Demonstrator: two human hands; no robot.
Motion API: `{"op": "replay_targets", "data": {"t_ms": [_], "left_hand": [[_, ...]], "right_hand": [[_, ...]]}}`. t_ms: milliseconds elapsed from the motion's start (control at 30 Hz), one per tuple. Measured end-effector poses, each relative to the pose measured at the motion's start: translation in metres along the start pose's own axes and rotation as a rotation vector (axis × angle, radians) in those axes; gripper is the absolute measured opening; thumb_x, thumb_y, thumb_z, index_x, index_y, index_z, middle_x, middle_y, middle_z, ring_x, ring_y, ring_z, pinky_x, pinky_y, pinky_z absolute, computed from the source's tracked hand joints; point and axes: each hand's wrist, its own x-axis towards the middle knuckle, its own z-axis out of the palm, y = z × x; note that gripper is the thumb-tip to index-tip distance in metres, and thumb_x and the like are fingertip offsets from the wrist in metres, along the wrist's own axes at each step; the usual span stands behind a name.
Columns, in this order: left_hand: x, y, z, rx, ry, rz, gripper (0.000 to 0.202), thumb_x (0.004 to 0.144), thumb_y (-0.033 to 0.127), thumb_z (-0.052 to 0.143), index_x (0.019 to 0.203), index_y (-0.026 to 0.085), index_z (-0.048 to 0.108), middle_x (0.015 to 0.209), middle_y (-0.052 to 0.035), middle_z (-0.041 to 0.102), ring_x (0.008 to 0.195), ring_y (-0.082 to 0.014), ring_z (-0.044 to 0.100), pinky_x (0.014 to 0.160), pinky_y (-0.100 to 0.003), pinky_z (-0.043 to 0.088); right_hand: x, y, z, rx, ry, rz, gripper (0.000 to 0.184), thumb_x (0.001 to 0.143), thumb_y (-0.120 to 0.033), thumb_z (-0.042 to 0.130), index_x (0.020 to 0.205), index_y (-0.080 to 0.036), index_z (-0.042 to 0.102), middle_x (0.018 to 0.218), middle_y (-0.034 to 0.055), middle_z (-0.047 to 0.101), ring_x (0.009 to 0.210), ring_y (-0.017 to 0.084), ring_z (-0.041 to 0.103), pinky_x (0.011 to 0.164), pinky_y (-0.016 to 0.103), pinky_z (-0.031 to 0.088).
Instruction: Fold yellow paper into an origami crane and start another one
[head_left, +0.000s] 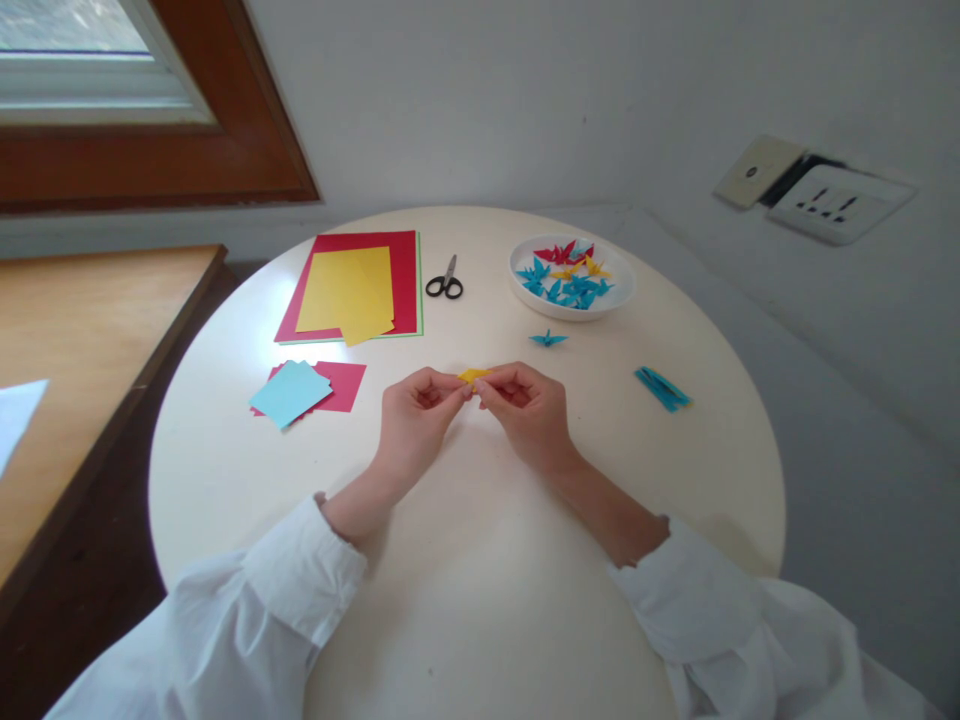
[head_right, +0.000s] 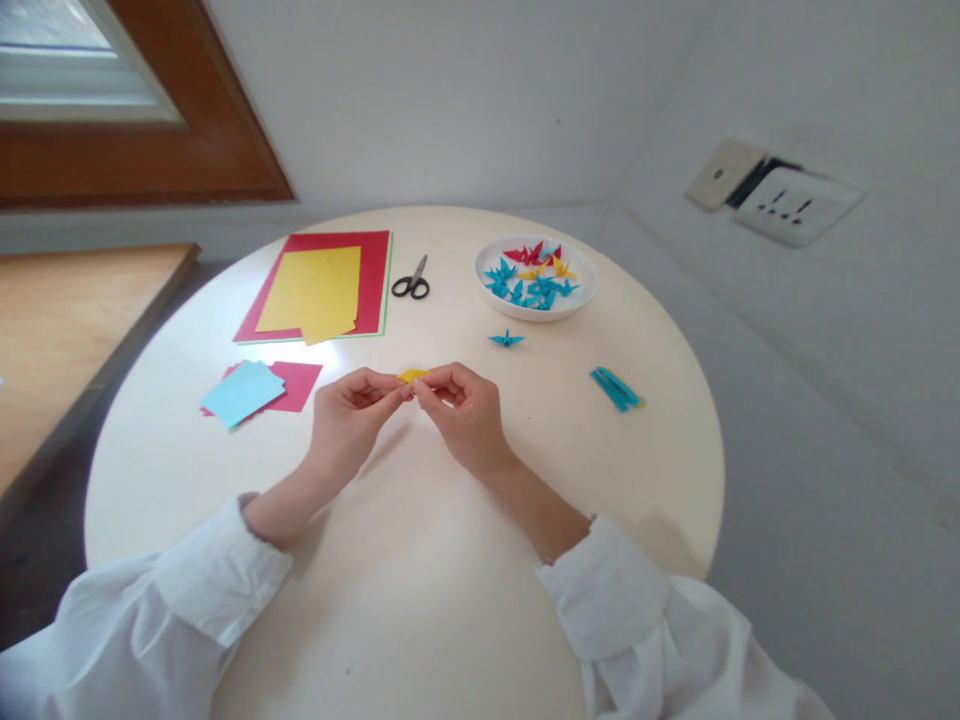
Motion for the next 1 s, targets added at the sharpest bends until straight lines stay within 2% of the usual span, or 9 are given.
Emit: {"op": "replay_targets", "data": {"t_ms": [433,633,800,1000], "left_hand": [[0.0001,0.001,0.0004,-0.027,-0.009,0.003,0.009,0.063,0.02,0.07,0.062,0.016,0.062,0.064,-0.001,0.067,0.061,-0.0124,0.06,0.059,-0.025,0.045],[-0.0003,0.0027,-0.0003,-0.069,-0.026,0.037,0.027,0.062,0.024,0.073,0.061,0.018,0.047,0.058,0.0038,0.06,0.059,-0.011,0.06,0.057,-0.023,0.045],[0.0027,0.0028,-0.0021,-0.18,-0.137,-0.057,0.039,0.06,0.032,0.077,0.073,0.021,0.042,0.059,0.0043,0.064,0.062,-0.0132,0.065,0.063,-0.026,0.049],[0.0052,0.0058,-0.0052,-0.244,-0.211,-0.183,0.041,0.057,0.027,0.08,0.082,0.019,0.048,0.064,0.0025,0.069,0.064,-0.0133,0.065,0.068,-0.027,0.049]], "right_hand": [[0.0001,-0.0003,0.0005,0.017,-0.01,-0.002,0.008,0.065,-0.022,0.069,0.066,-0.017,0.062,0.069,0.0006,0.067,0.066,0.013,0.064,0.066,0.027,0.054],[0.0011,-0.0015,-0.0006,-0.025,-0.021,0.03,0.012,0.066,-0.027,0.069,0.067,-0.017,0.061,0.07,0.0019,0.068,0.066,0.014,0.064,0.063,0.029,0.054],[0.0037,-0.003,-0.0033,0.0,-0.027,0.047,0.025,0.061,-0.033,0.075,0.065,-0.019,0.054,0.06,-0.0032,0.061,0.057,0.011,0.059,0.056,0.026,0.051],[0.0055,-0.0033,-0.0056,0.039,-0.063,0.069,0.033,0.058,-0.036,0.077,0.068,-0.02,0.05,0.06,-0.0058,0.057,0.054,0.009,0.057,0.051,0.022,0.048]]}}
